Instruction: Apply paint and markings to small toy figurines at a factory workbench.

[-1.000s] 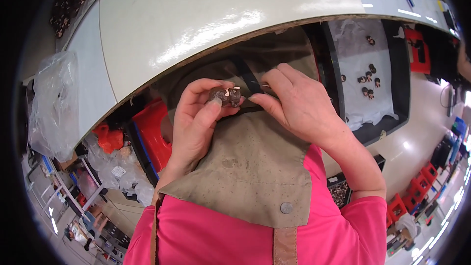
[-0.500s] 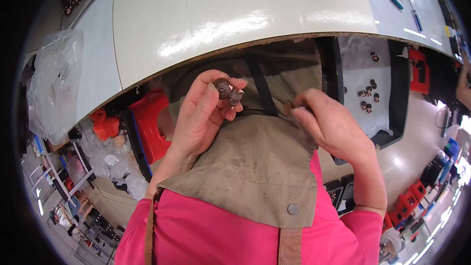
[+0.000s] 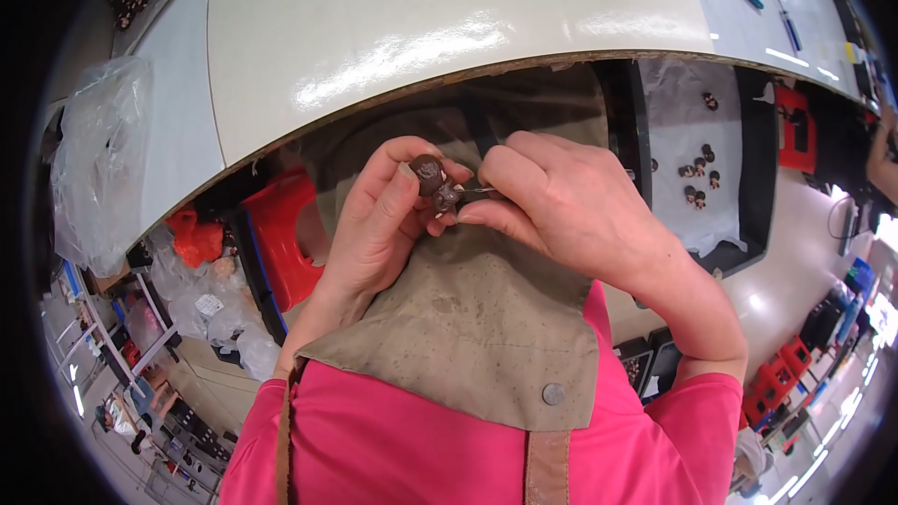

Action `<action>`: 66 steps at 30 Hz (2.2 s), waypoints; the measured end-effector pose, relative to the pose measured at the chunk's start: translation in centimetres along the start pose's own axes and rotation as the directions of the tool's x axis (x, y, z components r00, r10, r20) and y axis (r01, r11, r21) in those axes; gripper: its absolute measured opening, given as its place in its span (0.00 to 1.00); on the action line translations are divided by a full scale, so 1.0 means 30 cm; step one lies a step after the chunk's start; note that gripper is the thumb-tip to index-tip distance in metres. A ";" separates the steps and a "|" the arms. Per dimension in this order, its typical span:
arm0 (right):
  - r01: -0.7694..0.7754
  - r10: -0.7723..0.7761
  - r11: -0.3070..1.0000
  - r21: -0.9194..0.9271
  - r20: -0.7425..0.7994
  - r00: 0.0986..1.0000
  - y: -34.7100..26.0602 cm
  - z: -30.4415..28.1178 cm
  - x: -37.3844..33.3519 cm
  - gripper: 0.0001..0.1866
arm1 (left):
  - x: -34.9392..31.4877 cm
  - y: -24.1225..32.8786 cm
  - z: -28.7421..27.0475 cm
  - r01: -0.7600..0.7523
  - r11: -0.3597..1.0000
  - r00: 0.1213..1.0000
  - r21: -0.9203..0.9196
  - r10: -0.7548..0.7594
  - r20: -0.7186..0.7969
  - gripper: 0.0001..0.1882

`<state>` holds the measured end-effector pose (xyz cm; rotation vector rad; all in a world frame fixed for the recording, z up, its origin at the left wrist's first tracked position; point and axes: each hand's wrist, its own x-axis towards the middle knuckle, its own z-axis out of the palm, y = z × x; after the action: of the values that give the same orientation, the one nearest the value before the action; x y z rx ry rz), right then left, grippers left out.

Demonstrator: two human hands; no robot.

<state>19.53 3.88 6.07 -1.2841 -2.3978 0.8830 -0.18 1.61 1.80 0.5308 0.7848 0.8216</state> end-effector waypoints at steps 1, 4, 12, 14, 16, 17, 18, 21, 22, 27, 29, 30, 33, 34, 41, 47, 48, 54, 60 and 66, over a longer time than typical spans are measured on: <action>0.014 -0.014 1.000 -0.013 0.000 1.000 0.001 0.002 0.004 0.16 | 0.002 -0.002 0.000 -0.005 1.000 1.000 0.007 0.005 0.005 0.19; 0.045 -0.045 0.998 -0.053 0.000 0.999 0.006 0.010 0.009 0.16 | 0.006 -0.011 -0.005 -0.011 1.000 1.000 0.012 0.011 0.014 0.20; 0.128 -0.129 0.986 -0.108 0.000 0.992 0.007 0.006 0.015 0.16 | 0.006 -0.024 -0.006 -0.017 0.999 1.000 -0.035 0.017 0.006 0.19; 0.122 -0.123 0.988 -0.094 -0.012 0.992 0.008 0.008 0.016 0.16 | 0.005 -0.024 -0.008 -0.004 1.000 1.000 -0.023 0.004 0.026 0.18; 0.130 -0.133 0.984 -0.118 -0.014 0.991 0.012 0.011 0.015 0.17 | 0.005 -0.023 -0.004 0.000 1.000 1.000 -0.026 0.001 0.021 0.18; 0.130 -0.132 0.985 -0.117 -0.013 0.991 0.015 0.010 0.014 0.17 | 0.004 -0.023 -0.002 0.002 1.000 1.000 -0.028 -0.002 0.015 0.18; 0.134 -0.135 0.982 -0.134 0.005 0.991 0.017 0.007 0.013 0.17 | 0.004 -0.023 -0.002 0.003 1.000 1.000 -0.028 -0.003 0.014 0.18; 0.142 -0.142 0.980 -0.138 0.010 0.990 0.020 0.009 0.010 0.17 | 0.004 -0.021 0.000 0.007 1.000 1.000 -0.020 -0.007 0.021 0.18; 0.146 -0.148 0.981 -0.127 -0.006 0.989 0.021 0.010 0.010 0.18 | 0.003 -0.018 0.001 0.014 1.000 1.000 -0.011 -0.014 0.017 0.18; 0.149 -0.152 0.980 -0.128 -0.008 0.988 0.023 0.012 0.010 0.18 | 0.001 -0.015 0.002 0.021 0.999 1.000 -0.038 -0.020 0.024 0.11; 0.156 -0.159 0.978 -0.136 -0.011 0.987 0.026 0.013 0.010 0.18 | 0.000 -0.011 0.005 0.044 0.999 0.999 -0.031 -0.043 0.013 0.11; 0.166 -0.168 0.974 -0.156 0.000 0.986 0.027 0.011 0.010 0.18 | 0.000 -0.012 0.004 0.044 0.999 0.999 -0.032 -0.044 0.013 0.11; 0.175 -0.178 0.971 -0.163 -0.003 0.984 0.027 0.015 0.009 0.19 | 0.002 -0.014 -0.001 0.034 0.999 0.999 -0.032 -0.034 0.019 0.11; 0.176 -0.181 0.973 -0.149 -0.017 0.983 0.026 0.018 0.009 0.19 | 0.001 -0.013 -0.005 0.042 0.998 0.999 -0.037 -0.040 0.033 0.11; 0.173 -0.176 0.970 -0.173 0.000 0.984 0.027 0.019 0.010 0.19 | 0.001 -0.013 -0.007 0.060 0.998 0.998 -0.025 -0.059 0.030 0.11; 0.172 -0.177 0.970 -0.169 -0.020 0.984 0.021 0.024 0.010 0.20 | -0.001 -0.013 -0.013 0.062 0.997 0.997 -0.041 -0.060 0.058 0.11; 0.170 -0.175 0.969 -0.177 -0.013 0.984 0.020 0.024 0.011 0.20 | -0.002 -0.013 -0.013 0.062 0.997 0.997 -0.041 -0.060 0.057 0.11; 0.179 -0.181 0.965 -0.193 0.006 0.983 0.016 0.019 0.012 0.20 | -0.001 -0.011 -0.012 0.069 0.997 0.997 -0.025 -0.068 0.029 0.12; 0.184 -0.186 0.967 -0.177 0.005 0.983 0.018 0.024 0.016 0.21 | -0.003 -0.014 -0.016 0.073 0.997 0.996 -0.033 -0.072 0.043 0.11; 0.122 -0.121 0.989 -0.078 0.020 0.992 0.012 0.024 0.020 0.24 | -0.002 -0.023 -0.018 0.082 0.995 0.996 -0.061 -0.079 0.037 0.11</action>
<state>19.06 4.25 5.27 -1.1476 -2.5152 0.7736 -0.32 1.24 1.02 0.4533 0.7419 0.7583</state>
